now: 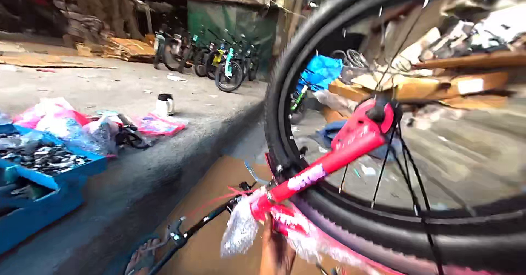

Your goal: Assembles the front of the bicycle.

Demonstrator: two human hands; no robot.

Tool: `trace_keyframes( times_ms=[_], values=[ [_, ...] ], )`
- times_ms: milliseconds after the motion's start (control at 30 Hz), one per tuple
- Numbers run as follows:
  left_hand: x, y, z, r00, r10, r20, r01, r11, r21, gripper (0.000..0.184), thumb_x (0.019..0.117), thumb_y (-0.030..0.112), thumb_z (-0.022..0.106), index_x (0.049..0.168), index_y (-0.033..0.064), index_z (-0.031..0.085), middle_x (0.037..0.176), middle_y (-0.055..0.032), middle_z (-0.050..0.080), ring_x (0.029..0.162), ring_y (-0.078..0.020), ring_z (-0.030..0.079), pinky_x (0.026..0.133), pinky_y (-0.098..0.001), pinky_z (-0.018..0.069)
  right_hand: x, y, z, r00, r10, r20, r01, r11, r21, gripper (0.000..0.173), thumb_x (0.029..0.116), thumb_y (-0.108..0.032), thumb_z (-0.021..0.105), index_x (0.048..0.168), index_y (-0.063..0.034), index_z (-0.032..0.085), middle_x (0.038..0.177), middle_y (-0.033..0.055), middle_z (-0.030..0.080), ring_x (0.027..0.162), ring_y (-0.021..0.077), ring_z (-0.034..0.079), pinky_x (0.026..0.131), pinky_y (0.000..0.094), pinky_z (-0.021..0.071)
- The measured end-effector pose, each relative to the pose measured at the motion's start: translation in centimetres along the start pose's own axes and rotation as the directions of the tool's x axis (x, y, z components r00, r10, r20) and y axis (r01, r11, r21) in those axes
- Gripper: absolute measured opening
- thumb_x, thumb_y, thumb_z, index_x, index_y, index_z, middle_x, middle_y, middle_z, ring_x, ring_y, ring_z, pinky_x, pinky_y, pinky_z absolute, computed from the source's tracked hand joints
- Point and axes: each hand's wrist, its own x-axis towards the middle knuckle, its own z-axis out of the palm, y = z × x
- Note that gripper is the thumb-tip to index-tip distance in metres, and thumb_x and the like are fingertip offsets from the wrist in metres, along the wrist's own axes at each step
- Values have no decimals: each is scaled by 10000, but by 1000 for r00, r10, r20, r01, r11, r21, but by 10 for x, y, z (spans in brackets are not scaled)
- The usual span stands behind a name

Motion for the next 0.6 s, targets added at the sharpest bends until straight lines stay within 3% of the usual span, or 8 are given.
trace_keyframes(
  times_ms=[33,133,200,267,367,433,533,600],
  values=[
    [-6,-5,17,1000,-17,23,16,1000,23,478,1030,552,465,1220,133,595,1045,-84,737,973,-216,734,844,-448,625,-3,-7,-18,997,69,18,-70,996,52,421,957,-248,719,1269,28,662,1289,161,674,1224,156,621,1093,303,462],
    [-15,-23,65,995,9,96,-14,998,60,469,972,533,591,1202,124,608,1007,-106,732,926,-223,739,795,-454,637,10,35,-48,986,-165,7,164,985,58,508,929,-474,708,1268,-95,706,1268,84,710,1202,121,652,1058,332,517],
    [-22,-29,99,988,84,127,-96,991,91,540,851,556,739,1179,139,636,982,-105,730,899,-217,741,759,-453,640,22,14,-66,979,-145,145,138,989,62,443,920,-326,736,1234,-18,683,1191,137,701,1121,159,654,1010,361,506],
    [-29,-29,136,954,172,247,-214,964,157,535,830,604,737,1178,205,657,1016,-46,730,935,-166,728,786,-424,635,17,3,-84,981,-144,129,130,986,107,372,905,-259,758,1204,-51,684,1106,67,707,1034,76,656,960,297,527],
    [-38,-23,187,829,238,506,-371,911,179,488,954,564,619,1303,224,585,1177,-23,688,1091,-151,680,923,-411,600,1,11,-98,964,-245,-103,253,964,82,437,828,-301,839,1202,-121,702,1080,3,733,1012,37,676,944,302,555],
    [-49,-22,214,766,229,601,-446,862,240,473,1017,554,515,1358,228,550,1231,-11,668,1136,-142,660,957,-395,582,-7,14,-96,921,-325,-212,362,918,163,400,804,-227,846,1162,-103,717,1046,-18,743,1004,-5,675,931,254,561],
    [-67,-28,244,752,190,631,-487,805,338,451,1024,534,520,1356,231,560,1227,-1,676,1128,-137,668,948,-386,591,-19,18,-83,889,-310,-338,414,859,302,414,764,-139,861,1135,-47,704,1008,6,736,963,13,678,903,251,569],
    [-72,-29,274,729,169,663,-547,727,416,428,1055,502,464,1351,201,538,1208,-2,678,1129,-132,664,961,-378,587,-23,12,-86,821,-294,-490,461,848,263,401,713,-171,894,1055,-53,721,935,3,741,883,26,690,835,265,589]
  ],
)
